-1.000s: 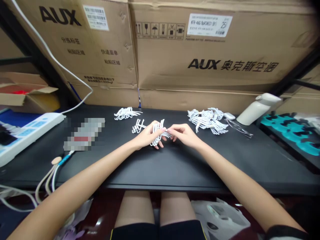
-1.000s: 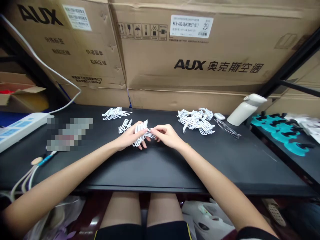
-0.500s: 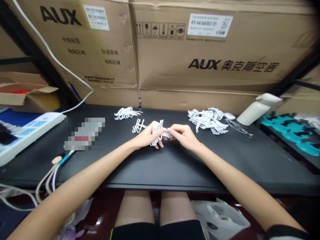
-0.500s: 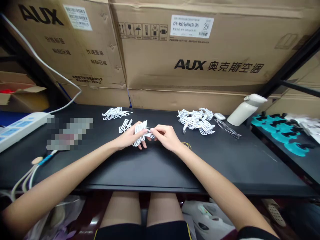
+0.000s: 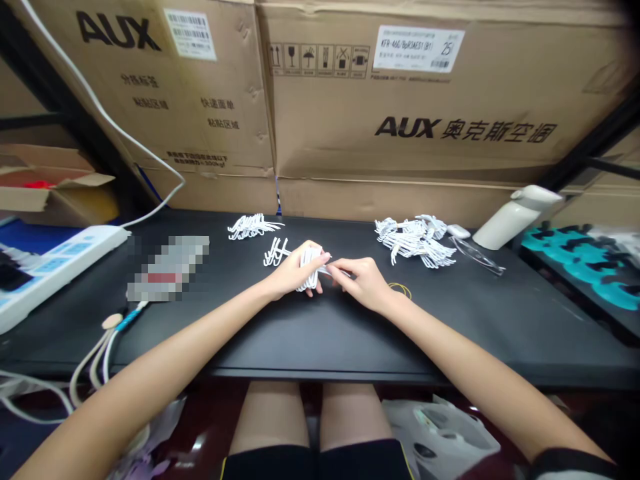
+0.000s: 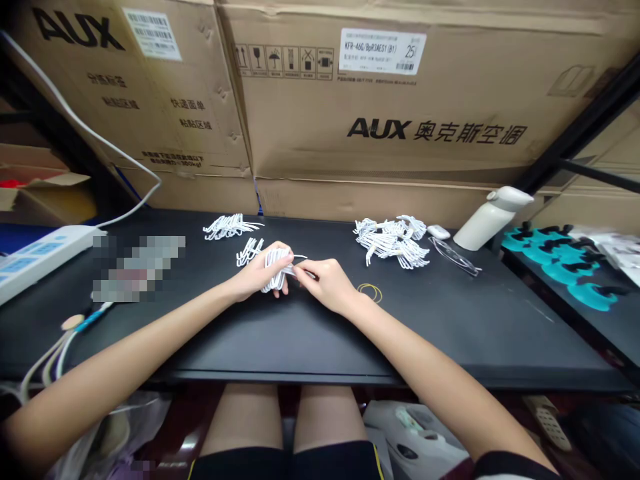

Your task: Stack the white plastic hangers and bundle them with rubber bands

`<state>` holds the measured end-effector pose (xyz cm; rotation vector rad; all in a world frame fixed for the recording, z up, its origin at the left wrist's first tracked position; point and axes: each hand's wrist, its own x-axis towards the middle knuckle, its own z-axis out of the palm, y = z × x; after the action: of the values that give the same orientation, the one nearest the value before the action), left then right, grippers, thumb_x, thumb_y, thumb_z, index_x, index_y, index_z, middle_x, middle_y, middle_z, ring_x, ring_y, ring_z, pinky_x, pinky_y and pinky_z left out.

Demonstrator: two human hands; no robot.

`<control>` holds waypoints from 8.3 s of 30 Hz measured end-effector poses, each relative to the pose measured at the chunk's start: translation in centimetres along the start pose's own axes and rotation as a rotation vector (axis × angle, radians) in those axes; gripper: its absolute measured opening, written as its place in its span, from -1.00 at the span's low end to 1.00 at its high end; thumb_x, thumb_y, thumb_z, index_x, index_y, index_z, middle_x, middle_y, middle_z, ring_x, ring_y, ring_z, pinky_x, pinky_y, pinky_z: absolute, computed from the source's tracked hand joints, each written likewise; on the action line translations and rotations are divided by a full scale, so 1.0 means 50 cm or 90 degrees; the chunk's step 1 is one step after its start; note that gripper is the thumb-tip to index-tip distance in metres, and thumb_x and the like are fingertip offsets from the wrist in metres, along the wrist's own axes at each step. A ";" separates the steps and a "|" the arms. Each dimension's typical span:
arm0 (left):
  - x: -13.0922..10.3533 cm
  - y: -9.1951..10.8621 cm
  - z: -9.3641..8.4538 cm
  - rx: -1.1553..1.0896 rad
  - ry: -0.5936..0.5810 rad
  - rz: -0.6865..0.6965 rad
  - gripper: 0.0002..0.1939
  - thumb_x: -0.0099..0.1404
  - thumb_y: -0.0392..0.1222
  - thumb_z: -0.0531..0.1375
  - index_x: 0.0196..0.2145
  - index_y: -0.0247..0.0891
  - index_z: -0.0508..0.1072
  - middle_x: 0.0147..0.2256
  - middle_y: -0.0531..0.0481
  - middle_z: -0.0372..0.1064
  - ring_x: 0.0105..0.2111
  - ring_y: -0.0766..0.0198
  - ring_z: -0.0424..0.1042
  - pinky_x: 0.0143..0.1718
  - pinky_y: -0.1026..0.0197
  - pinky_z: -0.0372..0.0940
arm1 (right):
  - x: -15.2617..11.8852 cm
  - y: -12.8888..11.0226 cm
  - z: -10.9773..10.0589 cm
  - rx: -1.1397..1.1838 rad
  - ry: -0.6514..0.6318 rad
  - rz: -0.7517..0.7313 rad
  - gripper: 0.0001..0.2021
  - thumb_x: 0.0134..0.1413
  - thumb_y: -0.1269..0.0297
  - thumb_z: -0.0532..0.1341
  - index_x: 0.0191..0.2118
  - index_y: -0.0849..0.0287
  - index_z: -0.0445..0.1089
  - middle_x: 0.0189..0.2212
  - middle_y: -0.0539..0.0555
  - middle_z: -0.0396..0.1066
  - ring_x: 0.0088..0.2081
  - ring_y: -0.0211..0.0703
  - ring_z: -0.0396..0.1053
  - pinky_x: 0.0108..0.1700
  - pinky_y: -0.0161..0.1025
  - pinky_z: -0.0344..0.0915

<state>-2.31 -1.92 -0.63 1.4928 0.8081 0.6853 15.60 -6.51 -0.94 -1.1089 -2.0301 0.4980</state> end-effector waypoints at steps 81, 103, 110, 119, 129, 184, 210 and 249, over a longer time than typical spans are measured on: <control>-0.013 0.022 -0.080 0.057 -0.491 -0.262 -0.76 0.12 -0.10 0.30 -0.32 -0.26 0.39 -0.68 0.13 0.23 -0.78 0.35 0.23 -0.81 0.37 0.12 | 0.008 0.051 -0.008 0.001 0.127 -0.062 -0.73 0.12 0.08 0.18 -0.36 0.19 0.45 -0.54 0.03 0.44 -0.55 -0.24 0.35 -0.40 -0.28 0.32; -0.014 0.012 -0.067 0.018 -0.436 -0.216 -0.81 0.10 -0.16 0.30 -0.37 -0.28 0.40 -0.68 0.11 0.22 -0.75 0.36 0.22 -0.80 0.38 0.16 | 0.018 0.107 0.026 -0.105 0.078 -0.033 -0.84 0.00 0.32 0.22 -0.26 0.23 0.44 -0.42 0.06 0.42 -0.49 -0.25 0.34 -0.34 -0.27 0.32; -0.012 0.003 -0.069 0.043 -0.412 -0.208 -0.81 0.09 -0.19 0.30 -0.35 -0.28 0.39 -0.67 0.12 0.26 -0.75 0.36 0.26 -0.77 0.38 0.18 | 0.015 0.104 0.037 -0.173 0.006 -0.090 -0.64 0.06 0.34 0.20 0.01 0.26 0.37 -0.16 0.20 0.44 -0.33 -0.13 0.39 -0.17 -0.15 0.34; -0.020 0.005 -0.065 0.051 -0.401 -0.199 -0.77 0.03 -0.17 0.33 -0.38 -0.29 0.39 -0.69 0.11 0.26 -0.76 0.33 0.26 -0.78 0.34 0.18 | 0.041 0.078 0.045 -0.304 -0.048 -0.016 -0.72 0.10 0.45 0.15 -0.07 0.23 0.45 -0.21 0.20 0.51 -0.22 -0.02 0.43 -0.21 -0.18 0.32; -0.024 0.009 -0.079 0.146 -0.230 -0.117 -0.66 0.18 0.05 0.24 -0.47 -0.30 0.32 -0.61 0.04 0.32 -0.65 0.32 0.37 -0.61 0.29 0.31 | 0.023 0.093 -0.060 0.005 -0.089 0.203 -0.88 -0.09 0.42 0.27 -0.37 0.28 0.54 -0.52 0.08 0.50 -0.55 -0.23 0.40 -0.48 -0.32 0.35; -0.020 0.006 -0.013 -0.014 -0.014 -0.005 -0.46 0.18 0.00 0.26 0.04 -0.20 0.20 -0.39 -0.03 0.45 -0.48 0.19 0.52 -0.53 0.21 0.43 | 0.004 0.022 0.015 0.349 0.048 0.247 -0.67 -0.21 0.06 0.37 -0.39 0.24 0.49 -0.48 0.07 0.46 -0.44 -0.23 0.38 -0.50 -0.33 0.35; -0.014 -0.002 -0.017 0.090 -0.022 0.024 -0.60 0.17 0.03 0.25 -0.17 -0.24 0.23 -0.47 0.01 0.44 -0.55 0.22 0.49 -0.57 0.24 0.36 | -0.013 0.020 0.041 0.186 -0.006 0.110 -0.69 0.10 0.01 0.17 -0.36 0.19 0.39 -0.46 0.07 0.46 -0.53 -0.24 0.35 -0.46 -0.29 0.31; -0.027 0.010 -0.025 0.152 -0.123 -0.020 -0.63 0.23 0.13 0.17 -0.28 -0.25 0.25 -0.57 0.03 0.40 -0.67 0.24 0.42 -0.72 0.32 0.24 | -0.022 -0.025 0.027 -0.088 -0.221 0.012 -0.64 0.32 0.13 -0.06 -0.17 0.16 0.44 -0.54 0.01 0.39 -0.55 -0.27 0.23 -0.36 -0.31 0.11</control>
<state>-4.05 -2.29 0.03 1.7282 0.7819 0.4238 14.28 -8.10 -1.47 -1.1899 -2.3864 0.6002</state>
